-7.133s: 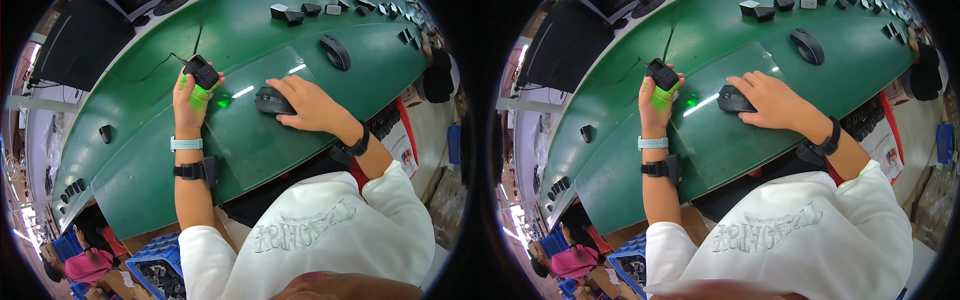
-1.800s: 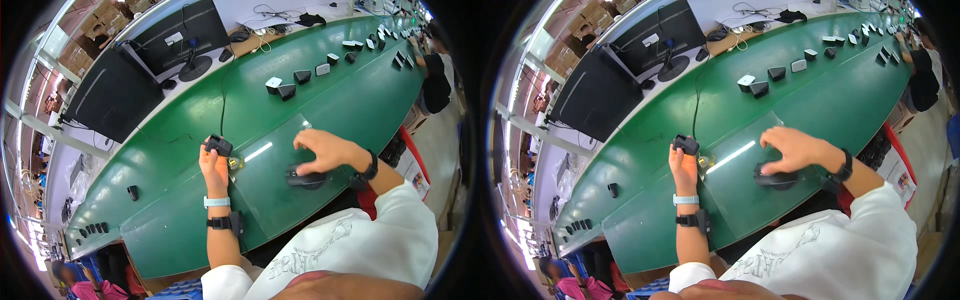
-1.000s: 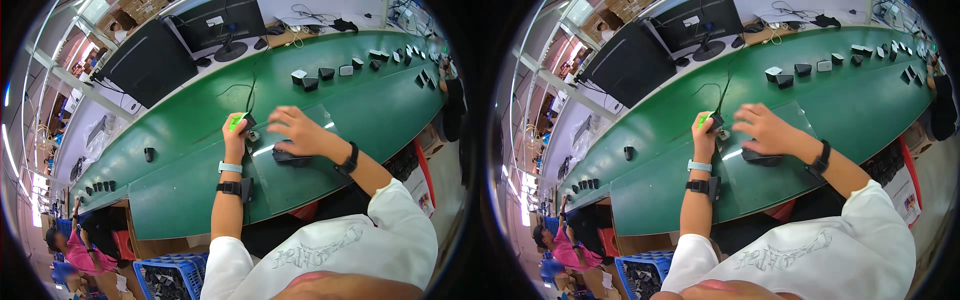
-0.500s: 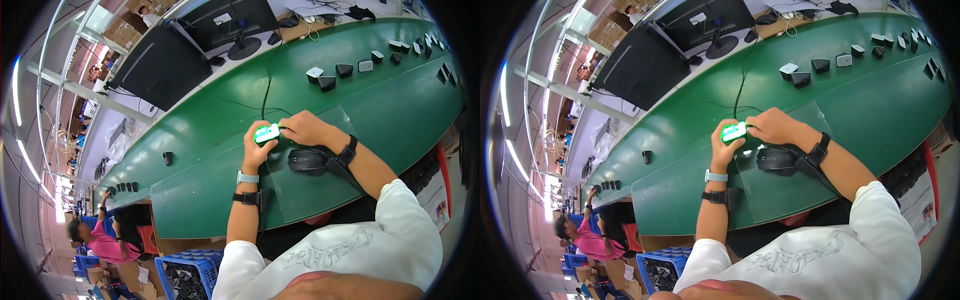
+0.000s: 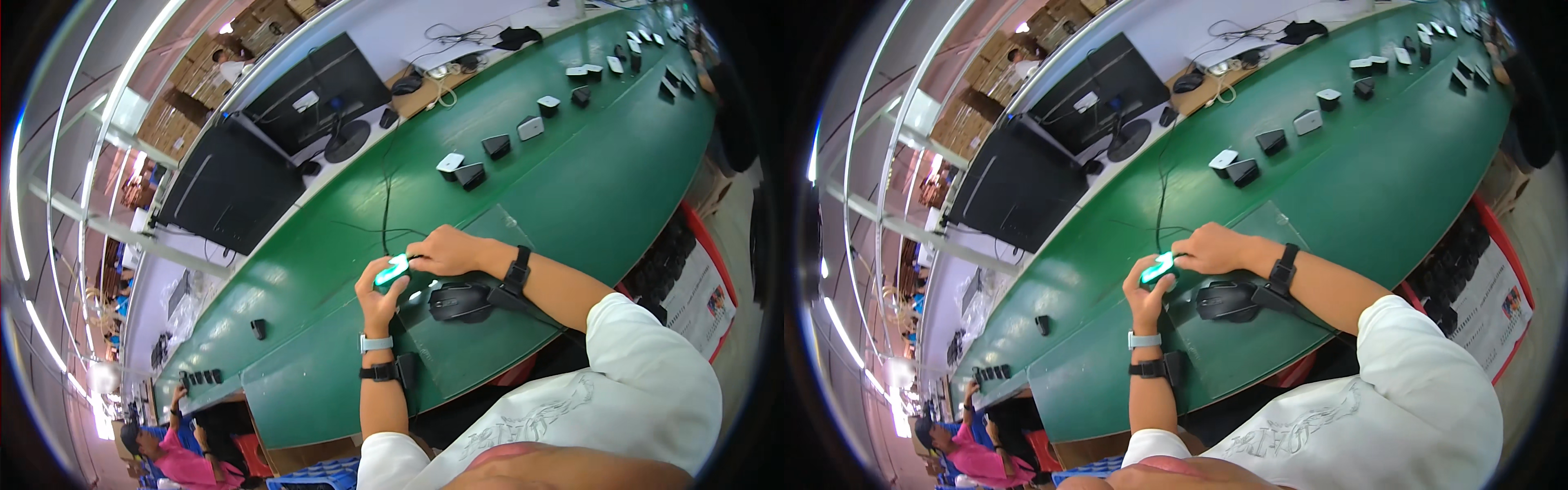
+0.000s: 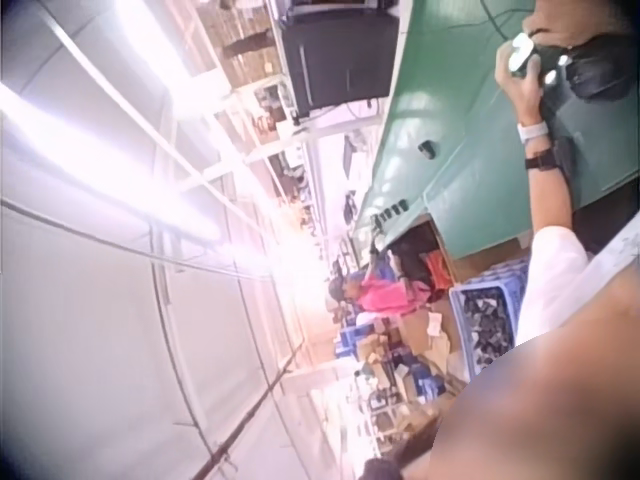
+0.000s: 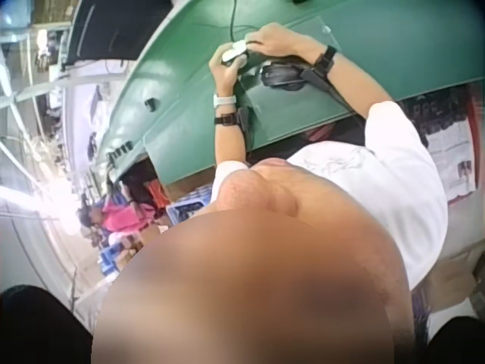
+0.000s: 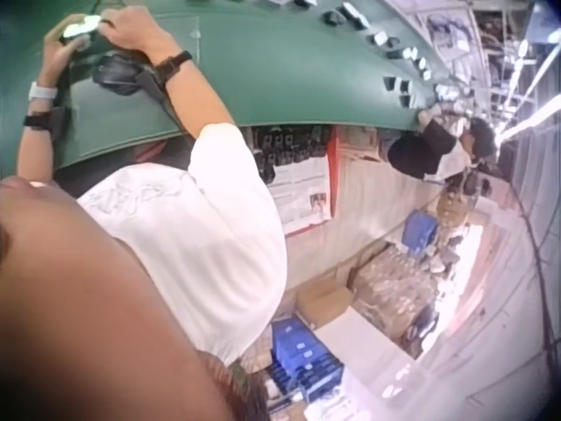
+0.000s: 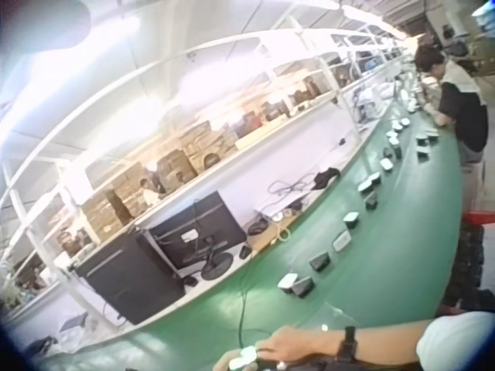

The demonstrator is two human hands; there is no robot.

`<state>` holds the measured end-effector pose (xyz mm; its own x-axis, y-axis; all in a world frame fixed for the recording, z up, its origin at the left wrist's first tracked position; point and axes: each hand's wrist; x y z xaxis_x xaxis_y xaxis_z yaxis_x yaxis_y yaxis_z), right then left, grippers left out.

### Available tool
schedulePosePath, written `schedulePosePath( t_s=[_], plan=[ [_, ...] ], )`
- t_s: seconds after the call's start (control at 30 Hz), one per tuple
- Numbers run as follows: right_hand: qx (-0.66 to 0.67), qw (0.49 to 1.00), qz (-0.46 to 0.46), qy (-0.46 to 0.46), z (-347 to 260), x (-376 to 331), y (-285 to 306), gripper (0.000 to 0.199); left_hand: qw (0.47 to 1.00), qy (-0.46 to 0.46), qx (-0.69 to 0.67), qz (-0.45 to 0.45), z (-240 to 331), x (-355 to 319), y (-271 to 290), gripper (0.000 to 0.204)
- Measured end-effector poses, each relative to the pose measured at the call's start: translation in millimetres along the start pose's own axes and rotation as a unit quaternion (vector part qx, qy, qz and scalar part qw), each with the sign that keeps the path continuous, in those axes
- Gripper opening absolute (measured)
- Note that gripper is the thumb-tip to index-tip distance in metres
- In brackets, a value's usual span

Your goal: The person tests a computer mouse by moving it on a surface, then connects a cable to a charging dock. They place the mouse onto the dock to check the light, remove it, and then press the dock against a series of small white pads on the table before setting it aside.

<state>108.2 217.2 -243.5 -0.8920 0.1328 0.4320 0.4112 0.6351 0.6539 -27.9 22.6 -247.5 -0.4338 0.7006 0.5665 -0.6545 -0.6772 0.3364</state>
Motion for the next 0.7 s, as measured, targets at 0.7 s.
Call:
schedulePosePath(
  t_s=[0.7],
  plan=[
    [0.044,0.996,0.018,-0.074,18.7,2.8,5.9,0.030,0.958,0.083,-0.104,0.253,-11.4,8.1,6.3,0.017]
  ],
)
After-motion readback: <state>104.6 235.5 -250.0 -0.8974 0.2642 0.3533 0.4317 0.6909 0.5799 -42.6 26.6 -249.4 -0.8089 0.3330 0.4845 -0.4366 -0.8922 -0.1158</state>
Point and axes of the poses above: each hand's wrist, its own x-axis towards the middle knuckle, its own y-axis out of the back of the hand, z = x × y, and after that the axes turned 4 degrees about -y, right-handed
